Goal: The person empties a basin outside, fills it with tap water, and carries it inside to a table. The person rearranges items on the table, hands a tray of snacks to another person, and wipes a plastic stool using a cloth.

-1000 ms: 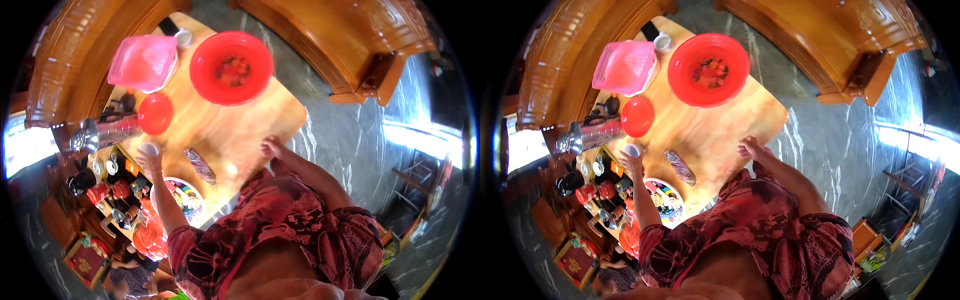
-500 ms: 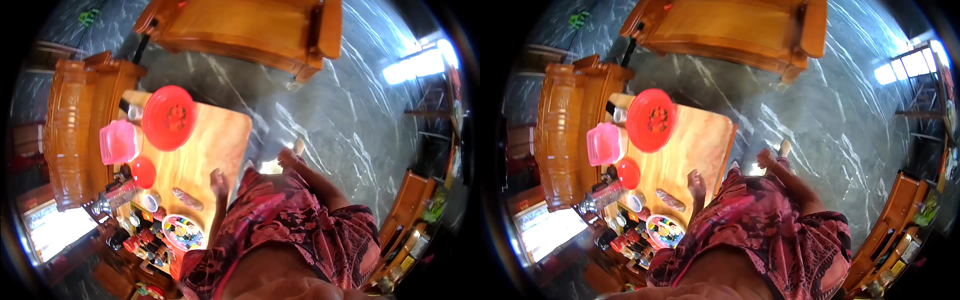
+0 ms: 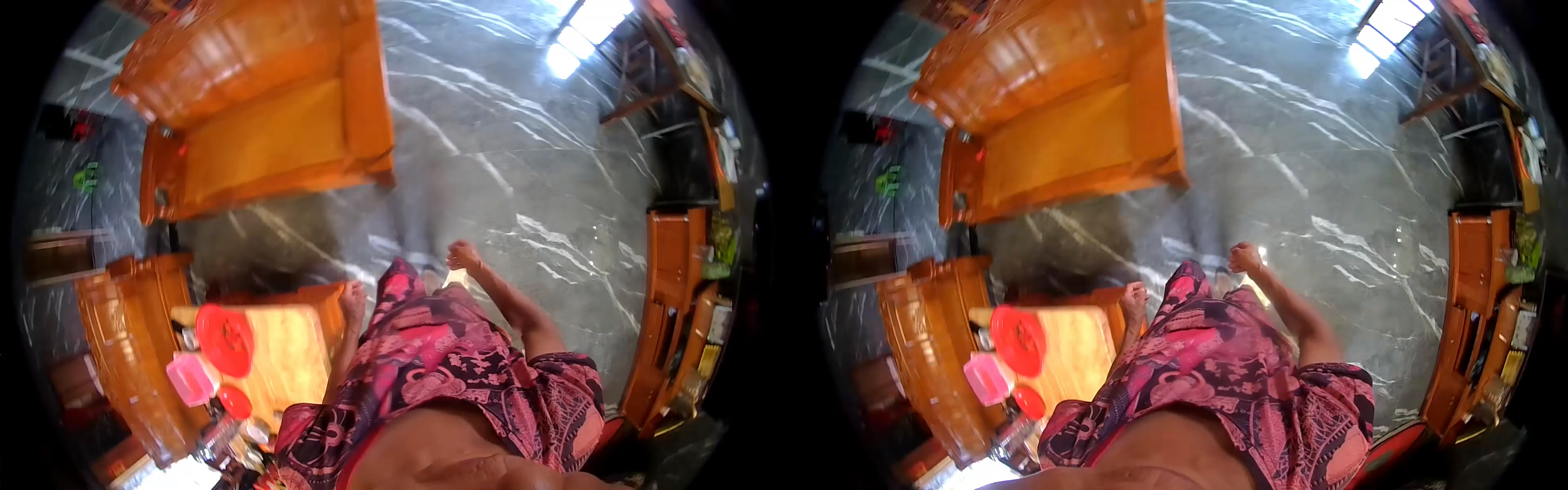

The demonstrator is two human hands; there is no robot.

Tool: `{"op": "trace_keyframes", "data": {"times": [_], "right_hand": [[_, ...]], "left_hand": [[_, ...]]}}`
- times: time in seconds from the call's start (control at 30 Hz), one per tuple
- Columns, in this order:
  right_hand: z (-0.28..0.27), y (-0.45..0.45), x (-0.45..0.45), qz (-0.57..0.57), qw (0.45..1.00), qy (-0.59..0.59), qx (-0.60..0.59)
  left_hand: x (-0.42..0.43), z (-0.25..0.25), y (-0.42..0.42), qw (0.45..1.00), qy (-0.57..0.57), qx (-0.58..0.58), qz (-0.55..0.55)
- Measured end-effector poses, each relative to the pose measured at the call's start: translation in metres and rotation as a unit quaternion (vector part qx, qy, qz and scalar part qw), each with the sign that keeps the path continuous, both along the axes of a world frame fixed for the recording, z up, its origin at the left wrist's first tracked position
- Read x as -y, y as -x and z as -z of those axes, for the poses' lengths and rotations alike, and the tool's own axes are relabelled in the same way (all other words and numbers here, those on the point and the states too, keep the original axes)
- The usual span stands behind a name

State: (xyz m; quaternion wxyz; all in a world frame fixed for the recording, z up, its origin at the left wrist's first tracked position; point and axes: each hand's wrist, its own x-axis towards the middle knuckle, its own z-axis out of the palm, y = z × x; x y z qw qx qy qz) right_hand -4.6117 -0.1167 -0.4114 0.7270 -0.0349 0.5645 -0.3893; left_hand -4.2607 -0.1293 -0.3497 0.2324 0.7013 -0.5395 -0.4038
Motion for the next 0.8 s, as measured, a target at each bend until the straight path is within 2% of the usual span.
{"op": "trace_keyframes", "data": {"times": [0.03,0.1,0.23,0.3,0.37,0.43,0.53,0.63,0.67,0.73,0.8], "right_hand": [[0.000,0.011,0.020,-0.028,0.999,-0.009,-0.035],[-0.001,0.043,0.056,-0.009,0.999,-0.014,-0.042],[-0.003,0.106,0.123,0.004,0.999,-0.036,-0.041],[-0.002,0.126,0.137,0.041,0.997,-0.040,-0.042],[-0.003,0.168,0.153,0.082,0.995,-0.054,-0.036],[-0.016,0.197,0.163,0.090,0.986,-0.111,-0.080],[-0.011,0.266,0.185,0.164,0.976,-0.117,-0.088],[0.023,0.329,0.200,0.264,0.950,-0.159,-0.045],[0.030,0.349,0.206,0.264,0.950,-0.158,-0.045],[0.045,0.387,0.226,0.302,0.941,-0.150,0.031],[0.067,0.427,0.258,0.304,0.938,-0.167,0.000]], "left_hand": [[0.019,0.005,0.012,0.999,0.032,-0.016,0.036],[0.062,0.011,0.050,0.995,-0.002,-0.103,0.003],[0.160,0.009,0.128,0.997,-0.020,-0.073,0.019],[0.208,0.001,0.152,0.995,0.029,-0.065,0.067],[0.267,-0.006,0.207,0.994,0.006,-0.092,0.062],[0.318,-0.012,0.249,0.991,0.027,-0.115,0.063],[0.400,-0.022,0.336,0.982,0.013,-0.142,0.121],[0.456,-0.031,0.409,0.975,0.007,-0.167,0.143],[0.474,-0.033,0.429,0.973,0.009,-0.179,0.148],[0.509,-0.023,0.464,0.970,0.012,-0.190,0.152],[0.537,-0.006,0.494,0.974,0.012,-0.181,0.135]]}}
